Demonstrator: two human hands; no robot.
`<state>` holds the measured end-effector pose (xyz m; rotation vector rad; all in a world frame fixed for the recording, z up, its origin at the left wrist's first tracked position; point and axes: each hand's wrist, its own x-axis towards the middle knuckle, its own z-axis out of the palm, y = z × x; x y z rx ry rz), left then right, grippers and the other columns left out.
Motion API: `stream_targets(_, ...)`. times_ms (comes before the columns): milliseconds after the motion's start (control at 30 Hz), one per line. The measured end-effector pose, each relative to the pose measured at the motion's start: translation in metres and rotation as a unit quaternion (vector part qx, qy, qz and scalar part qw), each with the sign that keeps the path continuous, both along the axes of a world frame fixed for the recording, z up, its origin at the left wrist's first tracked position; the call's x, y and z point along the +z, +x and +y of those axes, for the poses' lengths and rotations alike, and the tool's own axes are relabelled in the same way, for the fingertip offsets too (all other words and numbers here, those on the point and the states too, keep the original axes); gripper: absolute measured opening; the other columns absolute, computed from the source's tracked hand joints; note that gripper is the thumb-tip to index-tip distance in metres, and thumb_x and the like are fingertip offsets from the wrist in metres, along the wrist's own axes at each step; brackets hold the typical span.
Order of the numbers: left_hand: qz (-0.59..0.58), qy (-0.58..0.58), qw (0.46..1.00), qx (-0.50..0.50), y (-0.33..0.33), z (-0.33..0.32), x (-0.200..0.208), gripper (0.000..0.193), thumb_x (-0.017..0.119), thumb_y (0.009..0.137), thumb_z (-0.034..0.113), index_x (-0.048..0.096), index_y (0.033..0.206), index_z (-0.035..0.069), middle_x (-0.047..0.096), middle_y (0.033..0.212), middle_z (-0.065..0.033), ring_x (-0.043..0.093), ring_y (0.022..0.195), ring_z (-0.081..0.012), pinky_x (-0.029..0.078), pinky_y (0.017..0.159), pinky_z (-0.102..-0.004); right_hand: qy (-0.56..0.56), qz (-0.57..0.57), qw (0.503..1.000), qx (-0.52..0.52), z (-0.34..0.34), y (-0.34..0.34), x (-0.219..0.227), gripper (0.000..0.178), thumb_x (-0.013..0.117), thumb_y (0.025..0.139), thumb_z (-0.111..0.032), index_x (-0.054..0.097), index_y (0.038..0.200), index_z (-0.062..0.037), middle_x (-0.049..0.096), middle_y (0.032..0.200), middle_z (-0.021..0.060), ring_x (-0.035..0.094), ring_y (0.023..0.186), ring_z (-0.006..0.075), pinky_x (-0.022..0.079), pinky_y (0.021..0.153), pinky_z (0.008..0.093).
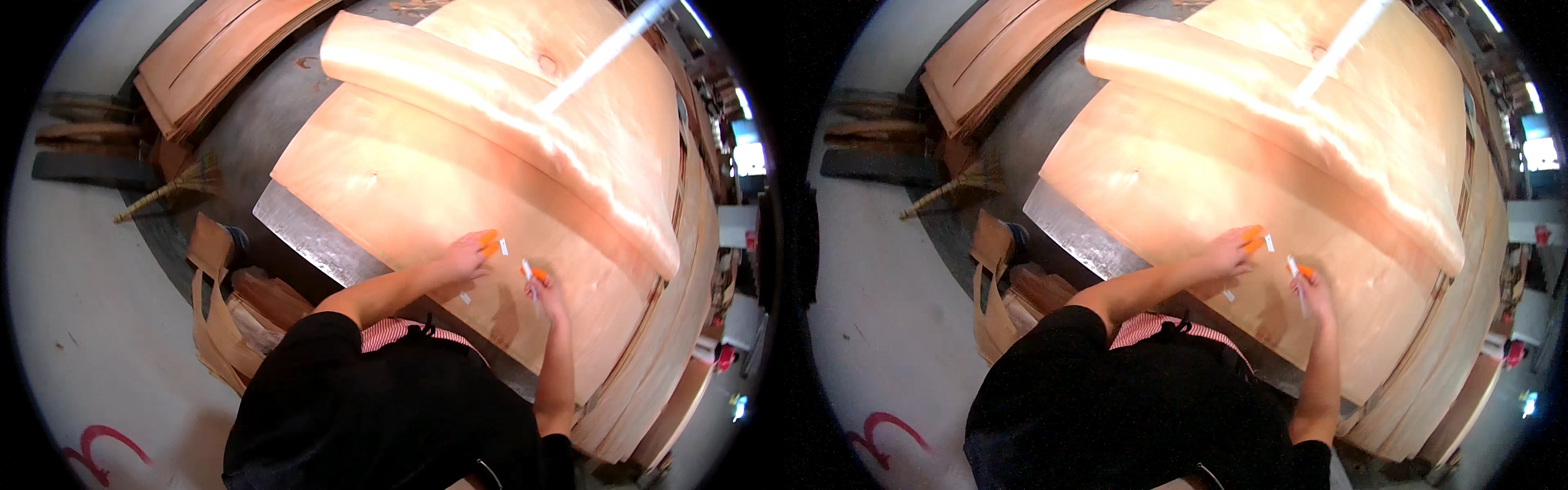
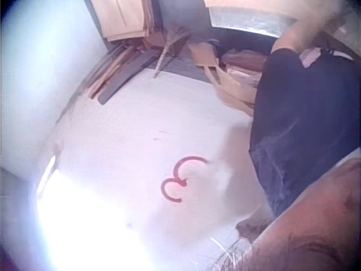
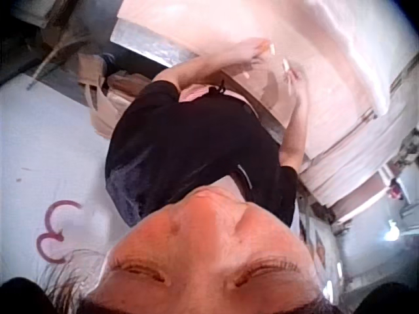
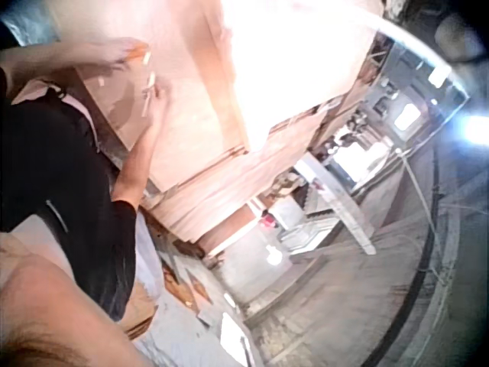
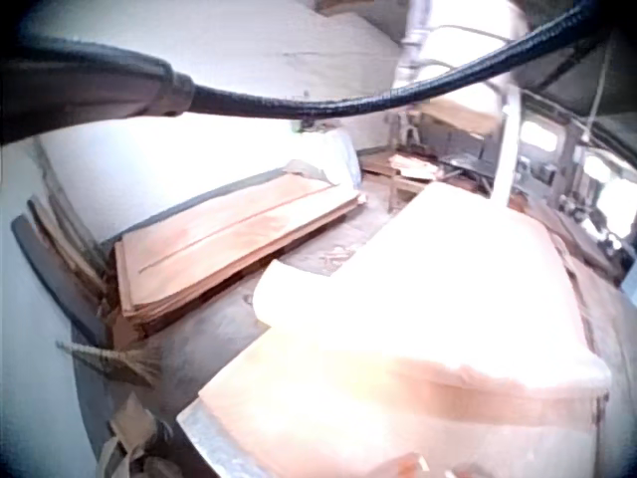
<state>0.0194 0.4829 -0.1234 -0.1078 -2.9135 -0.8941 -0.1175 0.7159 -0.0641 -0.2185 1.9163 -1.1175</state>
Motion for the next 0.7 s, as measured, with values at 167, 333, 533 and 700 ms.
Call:
stream_targets(167,-0.083,-0.105,0.957,0.256,0.077,-0.123,-0.003,0.075,0.062,0.074,0.04,0.033,0.131,0.0,0.029,0.135,-0.0215,0.028,0.125,-0.0347,0.024,0.103,-0.0444,-0.033,-0.111,0.993,-0.012,-0.04,0.058,0.006,0.017,0.051,0.088,-0.015,0.059,0.098,-0.0022,0.052,0.065,-0.0011,0.046,0.054,0.0057,0.04,0.052,0.0191)
stream_targets(333,-0.018,-0.179,0.85,0.494,0.166,-0.236,0.035,0.081,0.064,0.071,0.044,0.032,0.131,0.0,0.03,0.137,-0.0174,0.027,0.127,-0.0313,0.023,0.102,-0.0457,-0.031,-0.154,0.984,0.078,-0.12,0.093,0.003,0.017,0.052,0.088,-0.016,0.058,0.092,-0.001,0.05,0.065,-0.0001,0.045,0.054,0.0065,0.039,0.051,0.0192)
stream_targets(533,-0.007,-0.151,0.863,0.482,0.192,-0.253,0.018,0.064,0.06,0.077,0.038,0.043,0.123,-0.002,0.038,0.132,-0.0149,0.031,0.124,-0.0289,0.024,0.102,-0.0443,-0.049,-0.048,0.96,0.27,-0.258,0.119,-0.015,0.022,0.05,0.089,-0.023,0.059,0.087,-0.0029,0.053,0.067,-0.0008,0.047,0.054,0.0059,0.039,0.051,0.0203)
stream_targets(700,0.032,-0.147,0.856,0.494,0.191,-0.255,0.007,0.053,0.06,0.077,0.028,0.047,0.119,-0.002,0.042,0.129,-0.0153,0.038,0.12,-0.0295,0.029,0.1,-0.0423,-0.059,-0.035,0.959,0.275,-0.385,0.151,-0.025,0.019,0.051,0.088,-0.02,0.057,0.085,-0.0023,0.057,0.068,0.0012,0.049,0.056,0.0058,0.042,0.049,0.0195)
